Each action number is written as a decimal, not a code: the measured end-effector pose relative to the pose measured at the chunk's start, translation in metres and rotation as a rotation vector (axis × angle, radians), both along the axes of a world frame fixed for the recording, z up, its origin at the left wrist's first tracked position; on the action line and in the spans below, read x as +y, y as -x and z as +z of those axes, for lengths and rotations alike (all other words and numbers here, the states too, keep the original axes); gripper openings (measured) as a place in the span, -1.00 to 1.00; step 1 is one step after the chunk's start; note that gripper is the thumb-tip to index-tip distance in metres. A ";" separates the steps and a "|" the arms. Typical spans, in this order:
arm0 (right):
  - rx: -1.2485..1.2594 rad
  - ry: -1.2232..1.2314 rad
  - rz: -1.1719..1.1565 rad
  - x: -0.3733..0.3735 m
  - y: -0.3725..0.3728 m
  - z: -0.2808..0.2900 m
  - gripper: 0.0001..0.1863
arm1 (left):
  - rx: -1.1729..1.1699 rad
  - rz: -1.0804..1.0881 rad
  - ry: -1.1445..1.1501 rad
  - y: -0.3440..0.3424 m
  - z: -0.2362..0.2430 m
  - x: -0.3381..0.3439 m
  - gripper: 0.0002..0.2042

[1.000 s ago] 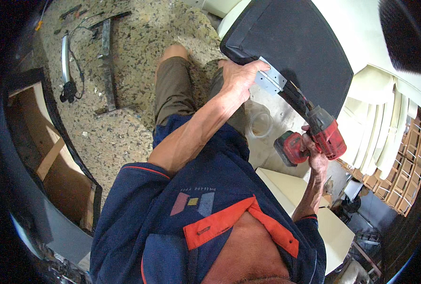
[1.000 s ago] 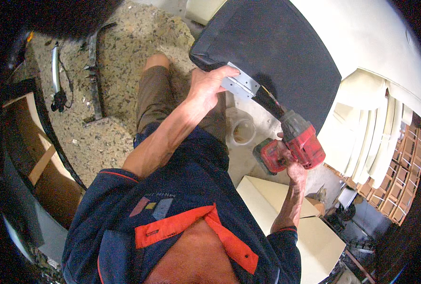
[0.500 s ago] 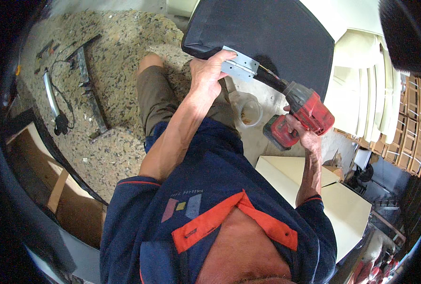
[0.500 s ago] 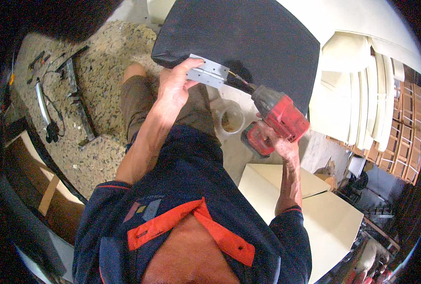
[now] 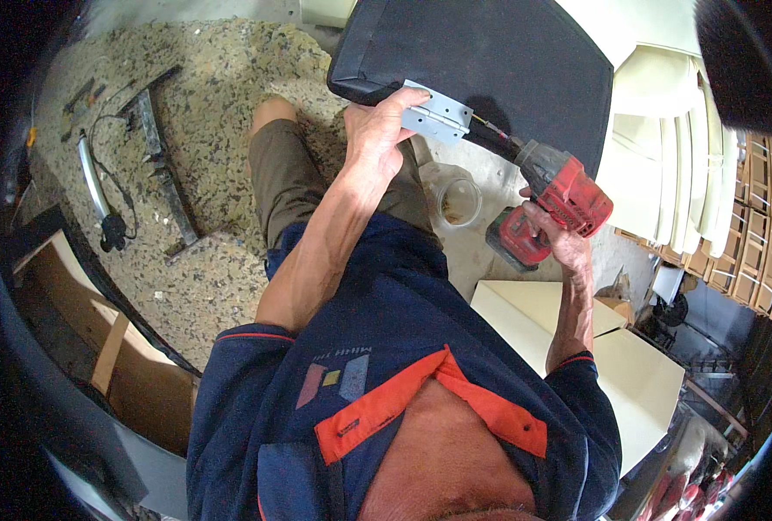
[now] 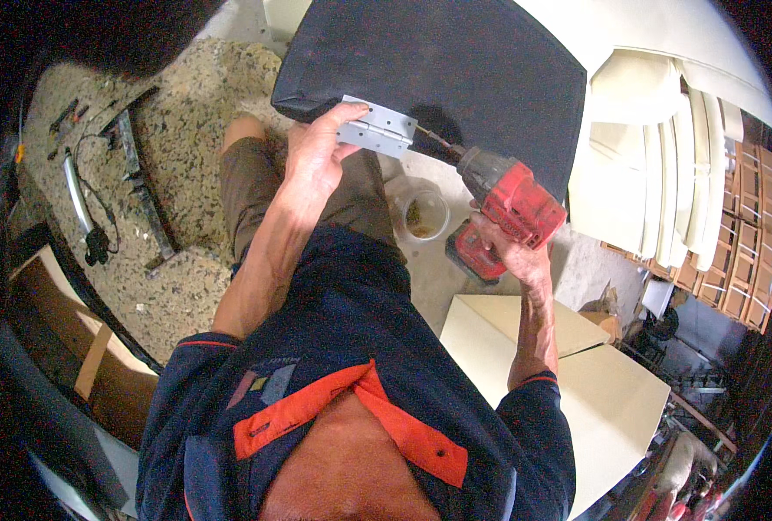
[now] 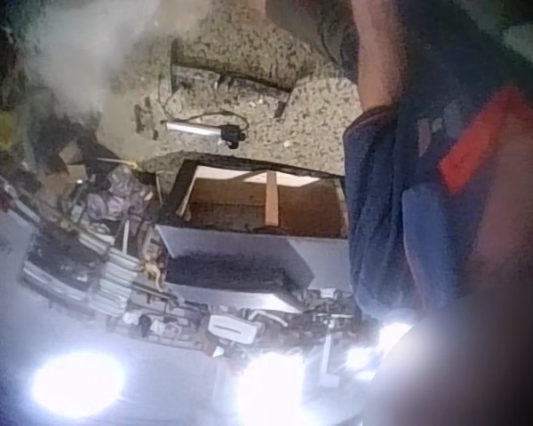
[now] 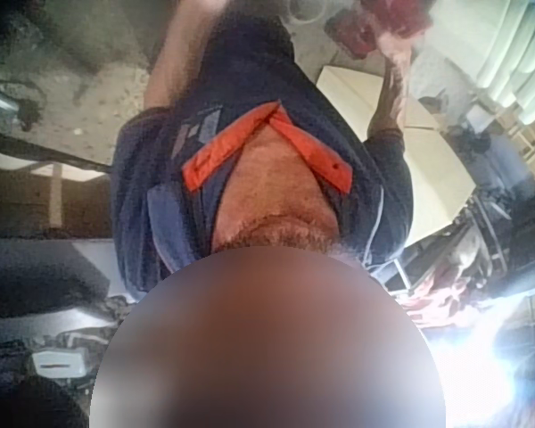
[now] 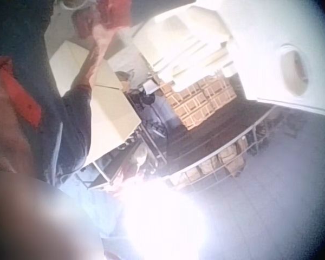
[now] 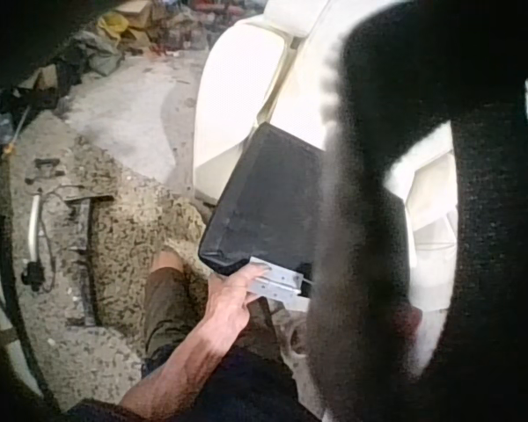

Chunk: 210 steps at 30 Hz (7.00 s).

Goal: The person positions a metal hinge on a black seat cushion and secures it with a cordless drill. They align the hinge, insert screws, and fasten them to attach the hinge to the cushion.

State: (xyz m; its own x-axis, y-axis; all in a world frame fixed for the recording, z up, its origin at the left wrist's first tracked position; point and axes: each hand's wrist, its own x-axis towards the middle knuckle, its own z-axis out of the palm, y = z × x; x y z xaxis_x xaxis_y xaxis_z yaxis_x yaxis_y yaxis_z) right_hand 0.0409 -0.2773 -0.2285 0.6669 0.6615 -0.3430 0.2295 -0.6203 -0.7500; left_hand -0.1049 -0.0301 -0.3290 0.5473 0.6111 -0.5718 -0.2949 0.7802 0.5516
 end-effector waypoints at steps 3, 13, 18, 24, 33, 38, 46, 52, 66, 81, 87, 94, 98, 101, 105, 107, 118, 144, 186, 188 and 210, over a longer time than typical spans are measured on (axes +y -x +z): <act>-0.035 0.043 0.039 0.002 -0.001 0.001 -0.78 | 0.001 0.002 -0.002 0.001 0.002 0.000 -0.63; -0.048 0.045 0.072 0.009 -0.003 0.011 -0.79 | 0.026 0.021 0.016 -0.003 -0.004 0.000 -0.63; -0.028 0.031 0.036 0.009 -0.003 0.012 -0.87 | 0.013 0.021 0.002 -0.002 -0.006 -0.001 -0.63; -0.053 0.049 0.041 0.000 0.003 0.016 -0.79 | 0.042 -0.007 0.030 -0.003 -0.006 0.001 -0.64; -0.093 0.001 -0.134 -0.090 0.026 -0.037 -0.78 | 0.052 -0.015 -0.027 -0.005 -0.021 0.002 -0.75; 0.089 -0.095 -0.331 -0.146 0.054 -0.088 -0.76 | 0.016 -0.040 -0.036 -0.004 -0.021 0.005 -0.70; 0.178 -0.185 -0.524 -0.183 0.081 -0.166 -0.73 | 0.028 -0.094 -0.002 -0.005 -0.017 0.010 -0.67; 0.054 -0.197 -0.648 -0.199 0.090 -0.215 -0.71 | 0.117 -0.137 -0.026 -0.001 -0.013 0.013 -0.67; -0.358 -0.307 -1.016 -0.198 0.032 -0.365 -0.62 | 0.123 -0.157 -0.014 -0.001 -0.022 0.031 -0.67; -0.696 -0.172 -0.728 -0.224 0.076 -0.447 -0.62 | 0.077 -0.161 0.014 0.002 -0.025 0.041 -0.65; -0.073 -0.471 -1.183 -0.274 0.056 -0.448 -0.60 | 0.050 -0.161 0.077 0.003 -0.028 0.047 -0.65; 0.202 -0.545 -1.233 -0.282 -0.045 -0.346 -0.57 | 0.051 -0.129 0.067 0.000 -0.026 0.045 -0.63; 0.459 -0.638 -1.040 -0.255 -0.086 -0.302 -0.62 | 0.084 -0.126 0.021 -0.003 -0.022 0.039 -0.64; 0.477 -0.545 -0.967 -0.246 -0.096 -0.290 -0.69 | 0.120 -0.059 0.041 -0.003 -0.020 0.033 -0.62; 0.492 -0.456 -0.914 -0.247 -0.098 -0.292 -0.73 | 0.100 -0.093 0.069 -0.003 -0.020 0.030 -0.60; 0.404 -0.486 -0.940 -0.247 -0.098 -0.297 -0.73 | 0.061 -0.103 0.075 -0.003 -0.021 0.029 -0.59; 0.216 -0.699 -1.129 -0.235 -0.115 -0.320 -0.79 | 0.088 -0.098 0.065 -0.002 -0.021 0.025 -0.67; 0.155 -0.464 -1.030 -0.245 -0.118 -0.314 -0.82 | -0.121 -0.210 -0.097 0.003 -0.024 0.002 -0.74; -0.612 -0.685 0.063 0.069 0.050 -0.080 -0.73 | 0.053 -0.121 0.060 0.000 -0.014 0.011 -0.65; -0.767 -0.655 0.125 0.084 0.044 -0.073 -0.68 | 0.032 -0.138 0.061 0.000 -0.014 0.012 -0.66; -0.795 -0.571 0.258 0.114 0.034 -0.077 -0.58 | -0.043 -0.038 0.096 0.002 0.001 0.006 -0.50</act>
